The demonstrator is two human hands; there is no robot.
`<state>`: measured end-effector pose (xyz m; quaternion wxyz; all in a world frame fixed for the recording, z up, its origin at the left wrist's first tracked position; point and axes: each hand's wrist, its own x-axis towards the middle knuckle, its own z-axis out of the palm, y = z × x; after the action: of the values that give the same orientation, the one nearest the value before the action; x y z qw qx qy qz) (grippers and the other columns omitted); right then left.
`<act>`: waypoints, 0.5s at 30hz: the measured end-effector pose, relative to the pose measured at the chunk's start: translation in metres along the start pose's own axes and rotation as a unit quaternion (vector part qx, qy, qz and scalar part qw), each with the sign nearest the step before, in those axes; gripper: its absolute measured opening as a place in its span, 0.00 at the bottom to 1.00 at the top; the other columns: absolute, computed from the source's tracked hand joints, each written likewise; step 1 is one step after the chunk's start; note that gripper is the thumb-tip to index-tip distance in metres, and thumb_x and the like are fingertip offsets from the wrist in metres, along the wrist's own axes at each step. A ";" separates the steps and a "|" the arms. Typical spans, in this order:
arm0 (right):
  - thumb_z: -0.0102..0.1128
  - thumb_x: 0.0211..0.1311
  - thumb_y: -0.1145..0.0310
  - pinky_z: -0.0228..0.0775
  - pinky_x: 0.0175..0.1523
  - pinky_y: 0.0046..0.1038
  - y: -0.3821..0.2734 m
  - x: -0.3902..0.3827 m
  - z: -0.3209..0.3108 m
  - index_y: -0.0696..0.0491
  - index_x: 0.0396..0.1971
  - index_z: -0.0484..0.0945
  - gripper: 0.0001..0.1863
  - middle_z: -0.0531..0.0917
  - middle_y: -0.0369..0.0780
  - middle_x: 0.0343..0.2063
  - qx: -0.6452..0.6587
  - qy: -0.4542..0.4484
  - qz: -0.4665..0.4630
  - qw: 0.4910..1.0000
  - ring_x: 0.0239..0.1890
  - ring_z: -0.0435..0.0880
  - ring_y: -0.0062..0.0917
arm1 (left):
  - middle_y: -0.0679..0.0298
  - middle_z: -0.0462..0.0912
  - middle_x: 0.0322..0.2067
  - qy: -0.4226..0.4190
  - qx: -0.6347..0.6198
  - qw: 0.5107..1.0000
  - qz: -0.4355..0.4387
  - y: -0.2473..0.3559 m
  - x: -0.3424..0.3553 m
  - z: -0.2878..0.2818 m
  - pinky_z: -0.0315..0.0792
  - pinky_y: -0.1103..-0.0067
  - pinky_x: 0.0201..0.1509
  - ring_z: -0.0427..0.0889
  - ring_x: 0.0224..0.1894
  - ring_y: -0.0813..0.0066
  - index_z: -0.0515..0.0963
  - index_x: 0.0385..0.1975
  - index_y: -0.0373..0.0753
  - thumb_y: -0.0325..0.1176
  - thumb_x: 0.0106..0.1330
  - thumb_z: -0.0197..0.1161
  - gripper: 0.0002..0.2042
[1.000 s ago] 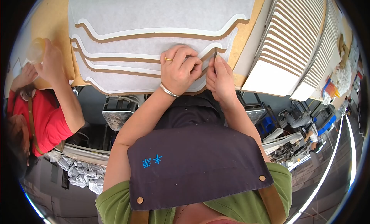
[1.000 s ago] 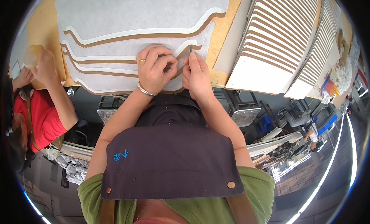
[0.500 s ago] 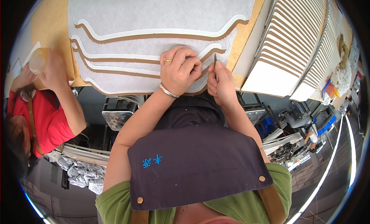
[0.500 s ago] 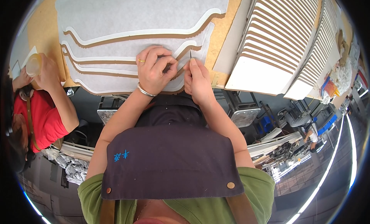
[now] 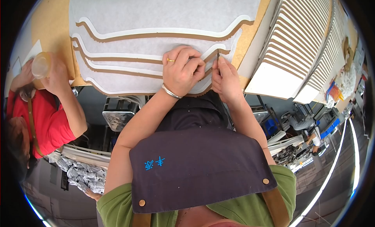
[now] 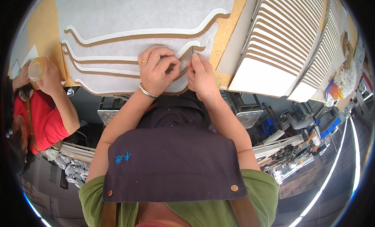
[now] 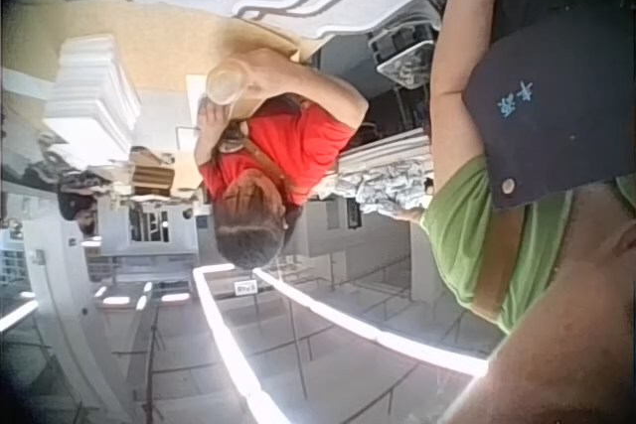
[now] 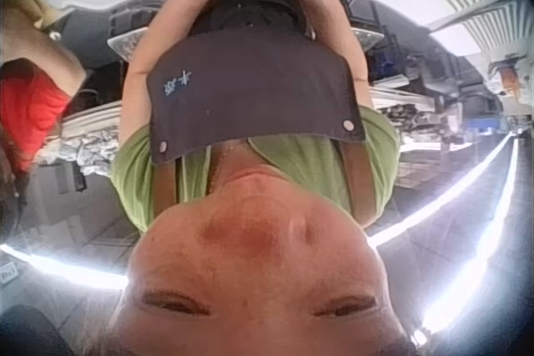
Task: The person is trimming the edges of leather components or templates using a small hand-held blade at an industrial workstation.
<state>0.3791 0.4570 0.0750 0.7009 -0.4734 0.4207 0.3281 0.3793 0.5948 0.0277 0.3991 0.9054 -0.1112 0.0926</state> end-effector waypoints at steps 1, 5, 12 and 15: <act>0.36 0.67 0.58 0.38 0.10 0.16 0.000 0.000 0.000 0.53 0.27 0.63 0.15 0.56 0.28 0.07 0.000 0.000 0.001 1.000 0.06 0.47 0.10 | 0.73 0.74 0.29 0.000 0.000 1.000 0.000 0.000 0.000 0.000 0.58 0.77 0.41 0.72 0.39 0.72 0.74 0.16 0.47 0.27 0.34 0.65 0.09; 0.35 0.67 0.58 0.37 0.10 0.15 0.000 -0.003 -0.003 0.52 0.28 0.64 0.14 0.56 0.27 0.07 -0.007 -0.004 0.010 1.000 0.06 0.47 0.10 | 0.73 0.74 0.29 0.001 0.004 1.000 0.002 0.000 0.000 0.000 0.58 0.77 0.42 0.72 0.39 0.72 0.74 0.16 0.47 0.27 0.34 0.65 0.09; 0.35 0.67 0.57 0.38 0.10 0.15 -0.005 -0.005 -0.010 0.52 0.27 0.64 0.15 0.57 0.28 0.08 -0.022 -0.027 0.040 0.999 0.06 0.47 0.10 | 0.73 0.74 0.29 0.002 0.004 1.000 0.002 -0.001 -0.001 0.001 0.58 0.77 0.42 0.72 0.39 0.72 0.74 0.16 0.47 0.27 0.34 0.65 0.09; 0.35 0.66 0.57 0.38 0.10 0.15 -0.007 -0.002 -0.009 0.52 0.28 0.65 0.15 0.57 0.27 0.08 -0.040 -0.026 0.042 0.998 0.06 0.47 0.10 | 0.73 0.74 0.29 0.003 0.006 1.000 0.002 -0.001 0.000 0.001 0.58 0.77 0.42 0.72 0.39 0.72 0.74 0.16 0.47 0.27 0.34 0.65 0.09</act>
<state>0.3819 0.4465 0.0779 0.6777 -0.4743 0.4083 0.3861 0.3794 0.5948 0.0265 0.3939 0.9072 -0.1114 0.0973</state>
